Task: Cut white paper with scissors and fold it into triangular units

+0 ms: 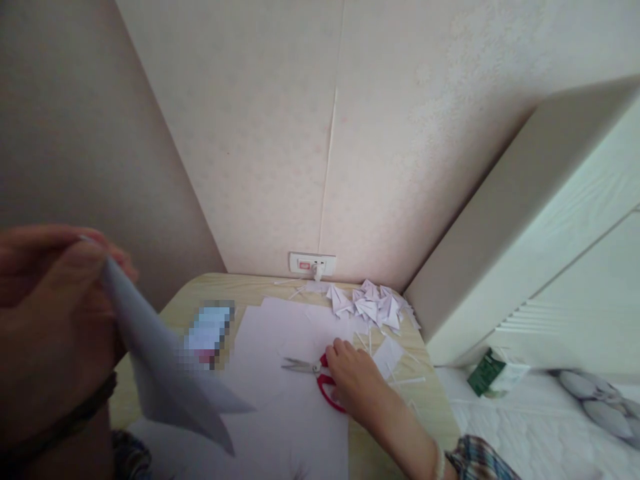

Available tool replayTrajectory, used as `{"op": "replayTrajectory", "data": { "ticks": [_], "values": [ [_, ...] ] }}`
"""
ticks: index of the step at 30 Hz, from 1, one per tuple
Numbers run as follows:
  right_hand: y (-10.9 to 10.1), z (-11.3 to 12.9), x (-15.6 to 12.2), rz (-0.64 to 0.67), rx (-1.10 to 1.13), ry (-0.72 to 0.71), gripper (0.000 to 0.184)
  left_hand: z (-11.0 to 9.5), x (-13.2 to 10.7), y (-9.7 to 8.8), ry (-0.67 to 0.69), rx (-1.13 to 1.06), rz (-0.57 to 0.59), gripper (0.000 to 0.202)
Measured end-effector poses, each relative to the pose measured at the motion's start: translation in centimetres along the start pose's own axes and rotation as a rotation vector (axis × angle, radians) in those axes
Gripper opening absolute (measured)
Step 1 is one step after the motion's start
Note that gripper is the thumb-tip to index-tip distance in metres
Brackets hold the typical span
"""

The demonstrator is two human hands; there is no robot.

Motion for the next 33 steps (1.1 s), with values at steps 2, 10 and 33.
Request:
{"op": "replayTrajectory", "data": {
  "ticks": [2,10,33],
  "values": [
    [0.8,0.1,0.3,-0.010,0.002,-0.003,0.038,-0.1,-0.3,0.9,-0.045,-0.056,0.018,0.012],
    [-2.5,-3.6,-1.1,-0.098,0.404,-0.030,0.009,0.4,-0.9,2.2,-0.259,-0.205,0.142,0.010],
    [-10.0,8.0,-2.6,-0.593,1.030,-0.163,0.035,0.3,-2.9,4.1,-0.339,-0.265,0.256,0.020]
  ]
}}
Point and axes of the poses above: each hand's wrist, its own x-axis towards the middle knuckle, its own y-axis out of the palm, z = x × y, the point moved 3 cm from there along x, towards the middle knuckle, and after that the axes turned 7 degrees about y, right-handed, at the moved point
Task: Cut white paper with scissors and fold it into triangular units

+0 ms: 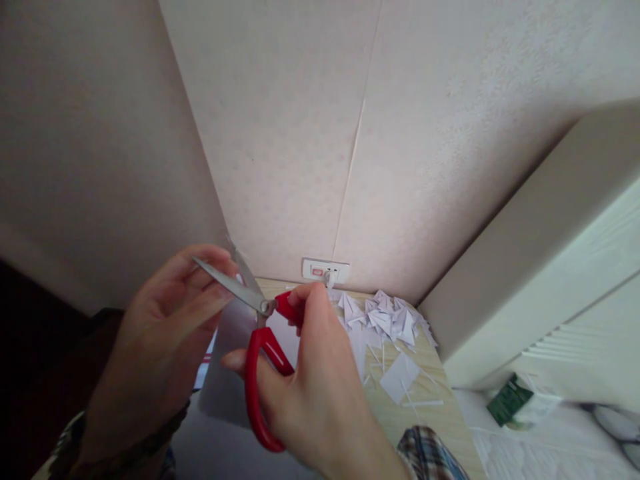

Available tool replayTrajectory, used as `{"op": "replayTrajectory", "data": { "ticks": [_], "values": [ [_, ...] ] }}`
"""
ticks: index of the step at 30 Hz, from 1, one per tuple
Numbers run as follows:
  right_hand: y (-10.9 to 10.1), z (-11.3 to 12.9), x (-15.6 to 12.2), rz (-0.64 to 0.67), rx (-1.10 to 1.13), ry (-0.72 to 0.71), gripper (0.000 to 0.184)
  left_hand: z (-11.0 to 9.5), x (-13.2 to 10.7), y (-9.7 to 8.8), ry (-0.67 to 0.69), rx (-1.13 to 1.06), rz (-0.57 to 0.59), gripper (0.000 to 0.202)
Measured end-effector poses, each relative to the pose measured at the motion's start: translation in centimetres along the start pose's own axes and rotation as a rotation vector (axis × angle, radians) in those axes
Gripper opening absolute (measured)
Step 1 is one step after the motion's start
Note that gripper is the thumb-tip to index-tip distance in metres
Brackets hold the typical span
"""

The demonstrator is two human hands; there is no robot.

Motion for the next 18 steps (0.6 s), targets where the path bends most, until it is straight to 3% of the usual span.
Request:
{"op": "replayTrajectory", "data": {
  "ticks": [11,18],
  "values": [
    [-0.09,0.36,-0.33,-0.024,-0.005,-0.030,0.027,0.22,-0.39,0.35,-0.009,-0.093,0.026,0.016],
    [-0.17,-0.04,0.05,0.008,0.099,0.078,0.032,0.36,-0.45,0.30,-0.036,-0.088,0.043,0.015]
  ]
}}
Point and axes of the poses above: each hand's wrist, its own x-axis towards the middle knuckle, its own y-axis out of the palm, z = x × y, the point moved 3 cm from there along x, towards the middle knuckle, and after that the axes turned 7 degrees about y, right-handed, at the moved point
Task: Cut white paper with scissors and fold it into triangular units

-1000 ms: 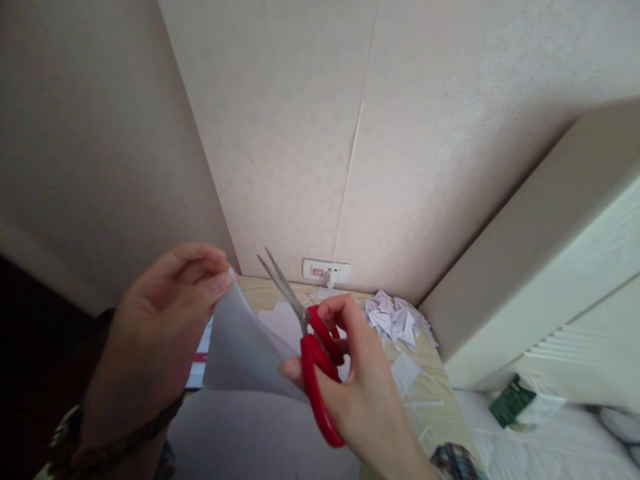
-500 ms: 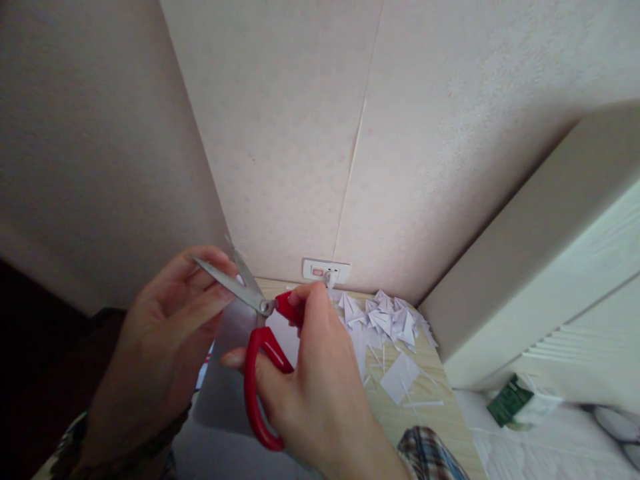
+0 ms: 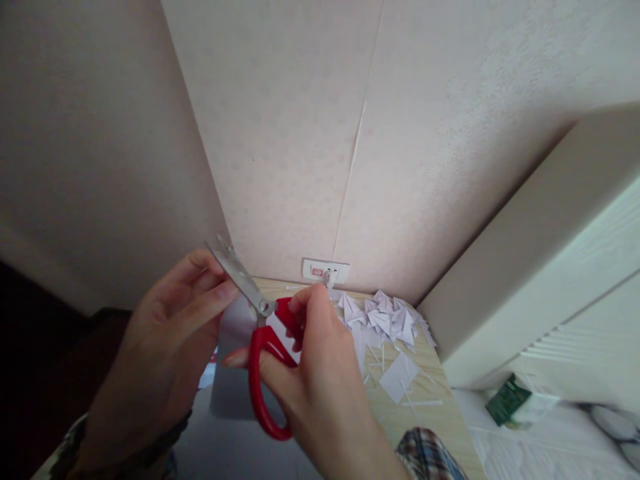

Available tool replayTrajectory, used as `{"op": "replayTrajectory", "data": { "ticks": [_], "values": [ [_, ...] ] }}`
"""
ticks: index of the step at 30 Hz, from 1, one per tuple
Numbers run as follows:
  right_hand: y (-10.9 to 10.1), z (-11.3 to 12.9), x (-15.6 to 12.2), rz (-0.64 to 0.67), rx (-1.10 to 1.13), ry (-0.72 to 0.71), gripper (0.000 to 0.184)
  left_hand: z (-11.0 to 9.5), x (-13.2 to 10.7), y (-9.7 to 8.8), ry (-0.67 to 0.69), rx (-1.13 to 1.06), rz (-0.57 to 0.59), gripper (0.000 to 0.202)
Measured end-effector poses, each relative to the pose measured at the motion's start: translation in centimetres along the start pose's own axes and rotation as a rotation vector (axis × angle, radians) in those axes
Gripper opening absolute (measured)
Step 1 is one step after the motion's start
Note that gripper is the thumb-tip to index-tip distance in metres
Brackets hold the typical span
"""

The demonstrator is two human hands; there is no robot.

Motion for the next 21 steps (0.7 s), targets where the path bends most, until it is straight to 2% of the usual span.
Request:
{"op": "replayTrajectory", "data": {
  "ticks": [2,6,11,14,21],
  "values": [
    [-0.2,-0.1,0.3,0.016,0.089,0.027,0.035,0.0,0.0,0.0,0.001,-0.006,-0.016,0.016],
    [-0.8,0.3,0.5,-0.007,0.177,-0.012,0.039,-0.2,0.2,-0.1,0.013,0.002,-0.081,0.019],
    [-0.6,0.5,-0.2,-0.046,0.010,-0.071,0.035,-0.2,0.2,0.1,0.020,0.008,-0.070,0.018],
    [-0.3,0.4,-0.5,-0.015,-0.083,-0.085,0.037,-0.1,0.1,0.1,0.027,-0.019,-0.043,0.017],
    [-0.4,0.6,-0.7,-0.004,-0.120,-0.060,0.035,-0.4,0.0,0.0,0.047,-0.037,-0.044,0.017]
  ]
}}
Point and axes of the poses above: each hand's wrist, its own x-axis towards the middle knuckle, its own y-axis out of the palm, z = x × y, the point moved 3 cm from there along x, towards the middle knuckle, and after that the axes turned 7 degrees about y, right-handed, at the moved point
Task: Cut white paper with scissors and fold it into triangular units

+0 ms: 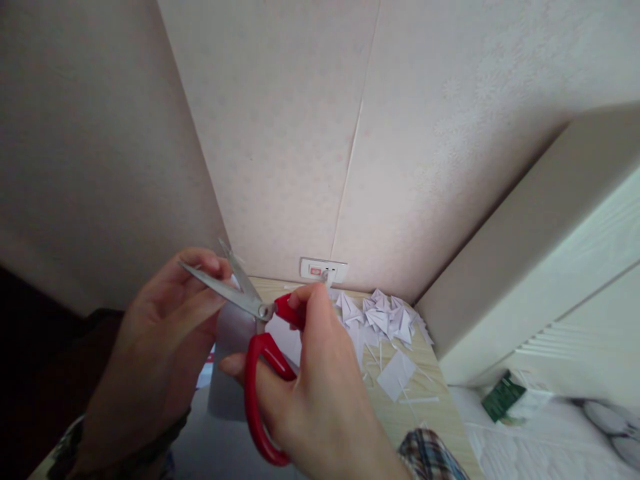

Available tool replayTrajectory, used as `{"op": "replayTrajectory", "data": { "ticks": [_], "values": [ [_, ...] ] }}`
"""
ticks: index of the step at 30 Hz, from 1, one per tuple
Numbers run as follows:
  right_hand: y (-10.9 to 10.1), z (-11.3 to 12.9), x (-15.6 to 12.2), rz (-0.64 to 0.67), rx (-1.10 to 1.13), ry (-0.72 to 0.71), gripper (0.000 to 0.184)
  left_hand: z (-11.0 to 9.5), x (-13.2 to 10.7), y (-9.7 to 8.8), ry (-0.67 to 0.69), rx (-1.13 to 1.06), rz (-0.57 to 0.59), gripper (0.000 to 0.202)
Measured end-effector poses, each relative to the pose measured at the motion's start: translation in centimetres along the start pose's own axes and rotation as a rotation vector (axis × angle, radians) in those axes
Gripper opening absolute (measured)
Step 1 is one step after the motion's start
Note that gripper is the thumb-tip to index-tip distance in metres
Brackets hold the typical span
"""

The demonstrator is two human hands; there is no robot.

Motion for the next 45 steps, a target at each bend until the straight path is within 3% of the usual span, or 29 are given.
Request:
{"op": "replayTrajectory", "data": {
  "ticks": [23,28,33,39,42,45],
  "values": [
    [-0.1,0.1,0.0,-0.009,0.018,0.006,0.030,0.0,-0.5,0.2,-0.002,0.009,-0.002,0.012],
    [0.1,0.1,0.3,0.048,0.172,0.097,0.037,-0.1,-0.3,0.2,0.004,0.024,-0.027,0.015],
    [-0.8,0.5,1.1,-0.007,0.338,0.094,0.046,-0.2,0.1,0.1,0.015,0.000,-0.059,0.016],
    [-0.7,0.6,1.3,0.080,0.459,0.151,0.037,-0.1,0.0,0.3,0.014,0.046,-0.100,0.019],
    [-0.5,0.5,1.2,0.084,0.486,0.129,0.033,0.2,-0.1,0.3,-0.013,0.066,-0.067,0.018],
    [-0.7,0.6,1.2,0.068,0.496,0.100,0.032,0.4,-0.1,0.2,-0.042,0.106,0.051,0.017]
  ]
}}
Point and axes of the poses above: each hand's wrist, its own x-axis towards the middle knuckle, its own y-axis out of the palm, z = x × y, the point moved 3 cm from there along x, towards the middle knuckle, and after that the axes turned 7 degrees about y, right-handed, at the moved point
